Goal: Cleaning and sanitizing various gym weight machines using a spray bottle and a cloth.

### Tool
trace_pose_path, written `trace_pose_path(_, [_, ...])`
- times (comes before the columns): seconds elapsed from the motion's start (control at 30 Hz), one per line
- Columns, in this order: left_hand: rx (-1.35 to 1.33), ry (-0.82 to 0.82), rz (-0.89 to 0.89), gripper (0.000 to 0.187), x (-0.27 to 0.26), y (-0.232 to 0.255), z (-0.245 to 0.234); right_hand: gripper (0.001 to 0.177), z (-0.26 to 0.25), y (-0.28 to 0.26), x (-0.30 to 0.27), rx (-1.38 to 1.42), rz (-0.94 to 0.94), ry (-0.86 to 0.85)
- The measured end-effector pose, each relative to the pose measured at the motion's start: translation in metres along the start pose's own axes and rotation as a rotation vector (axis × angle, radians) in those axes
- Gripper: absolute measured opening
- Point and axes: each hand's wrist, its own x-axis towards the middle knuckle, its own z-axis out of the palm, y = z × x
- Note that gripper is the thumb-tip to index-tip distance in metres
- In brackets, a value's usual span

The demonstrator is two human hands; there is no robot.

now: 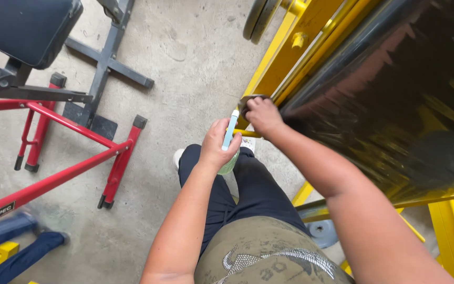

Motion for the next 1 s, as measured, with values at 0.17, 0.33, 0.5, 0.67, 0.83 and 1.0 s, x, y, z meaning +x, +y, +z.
trace_pose_path(0.17, [-0.002, -0.040, 0.073, 0.030, 0.017, 0.003, -0.002, 0.015, -0.097, 0.054, -0.001, -0.025, 0.111, 0.215])
trace_pose_path(0.33, [-0.030, -0.112, 0.165, 0.033, 0.047, -0.006, -0.004, 0.014, -0.119, 0.062, 0.001, 0.050, 0.208, 0.366])
trace_pose_path(0.5, [0.027, -0.237, 0.322, 0.035, 0.098, -0.027, -0.003, 0.019, -0.058, 0.011, 0.003, 0.108, 0.353, 0.478])
trace_pose_path(0.67, [0.051, -0.413, 0.420, 0.036, 0.154, -0.031, -0.016, 0.021, -0.009, -0.035, 0.011, 0.263, 0.495, 0.475])
trace_pose_path(0.83, [0.074, -0.543, 0.487, 0.034, 0.198, -0.052, -0.055, 0.021, 0.045, -0.077, 0.027, 0.417, 0.658, 0.506])
trace_pose_path(1.0, [0.197, -0.730, 0.491, 0.034, 0.236, -0.050, -0.091, 0.023, 0.065, -0.098, 0.064, 0.559, 1.119, 0.618])
